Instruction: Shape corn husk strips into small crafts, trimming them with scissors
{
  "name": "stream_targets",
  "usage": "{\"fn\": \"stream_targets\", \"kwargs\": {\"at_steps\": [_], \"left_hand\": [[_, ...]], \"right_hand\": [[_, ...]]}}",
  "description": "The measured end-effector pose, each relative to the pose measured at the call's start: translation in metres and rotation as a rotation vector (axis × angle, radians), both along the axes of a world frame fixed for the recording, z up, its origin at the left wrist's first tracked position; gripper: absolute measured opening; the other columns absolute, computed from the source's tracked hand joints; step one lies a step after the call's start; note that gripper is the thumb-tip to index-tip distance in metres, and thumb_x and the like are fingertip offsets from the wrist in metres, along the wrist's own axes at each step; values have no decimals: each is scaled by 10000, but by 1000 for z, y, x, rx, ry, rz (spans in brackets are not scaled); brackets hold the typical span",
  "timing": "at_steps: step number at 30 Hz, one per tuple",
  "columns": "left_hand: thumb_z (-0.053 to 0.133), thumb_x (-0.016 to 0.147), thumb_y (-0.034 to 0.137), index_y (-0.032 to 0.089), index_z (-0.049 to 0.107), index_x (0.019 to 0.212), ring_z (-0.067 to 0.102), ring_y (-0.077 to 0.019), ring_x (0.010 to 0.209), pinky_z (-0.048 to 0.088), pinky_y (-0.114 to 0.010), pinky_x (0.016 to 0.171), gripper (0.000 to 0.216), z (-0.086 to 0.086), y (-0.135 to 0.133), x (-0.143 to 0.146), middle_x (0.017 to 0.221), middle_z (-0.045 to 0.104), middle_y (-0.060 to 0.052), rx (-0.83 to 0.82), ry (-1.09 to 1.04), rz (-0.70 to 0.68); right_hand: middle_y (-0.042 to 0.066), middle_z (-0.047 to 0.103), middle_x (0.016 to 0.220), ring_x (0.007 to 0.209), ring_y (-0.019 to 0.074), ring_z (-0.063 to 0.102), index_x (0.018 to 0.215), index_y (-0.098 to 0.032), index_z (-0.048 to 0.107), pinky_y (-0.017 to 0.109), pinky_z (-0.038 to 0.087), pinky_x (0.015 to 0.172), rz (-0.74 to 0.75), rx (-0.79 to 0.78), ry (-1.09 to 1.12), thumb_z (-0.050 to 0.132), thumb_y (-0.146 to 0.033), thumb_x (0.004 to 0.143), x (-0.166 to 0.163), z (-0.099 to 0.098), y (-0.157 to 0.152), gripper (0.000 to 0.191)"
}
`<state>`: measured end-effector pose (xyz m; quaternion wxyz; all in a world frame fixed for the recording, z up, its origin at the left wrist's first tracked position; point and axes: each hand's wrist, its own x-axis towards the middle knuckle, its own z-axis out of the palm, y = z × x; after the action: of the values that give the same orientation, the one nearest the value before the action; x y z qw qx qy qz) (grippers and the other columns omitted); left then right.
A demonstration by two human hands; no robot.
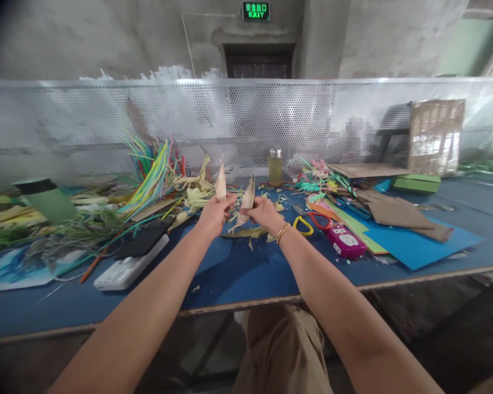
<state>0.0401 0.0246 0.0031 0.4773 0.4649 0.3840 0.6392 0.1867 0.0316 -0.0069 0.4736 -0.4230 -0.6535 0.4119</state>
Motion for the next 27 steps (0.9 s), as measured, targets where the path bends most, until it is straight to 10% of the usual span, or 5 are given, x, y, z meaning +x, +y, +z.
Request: {"fn": "stream_targets", "kwargs": {"at_steps": [9,27], "left_hand": [[833,526,428,168,614,686,333,-56,377,160,-220,382,376,-5,-5,0,497,516,23,-189,328,-214],[822,525,300,172,690,676,377,-99,450,262,-251,477,239,7,-6,-16,494,520,24,-44,514,-24]], "right_hand": [[2,626,674,554,99,541,806,-156,607,205,445,496,-189,91,158,715,-344,647,8,7,5,269],[-1,582,687,544,99,509,787,-171,577,198,411,473,-517,118,267,554,-282,720,31,6,28,132]]}}
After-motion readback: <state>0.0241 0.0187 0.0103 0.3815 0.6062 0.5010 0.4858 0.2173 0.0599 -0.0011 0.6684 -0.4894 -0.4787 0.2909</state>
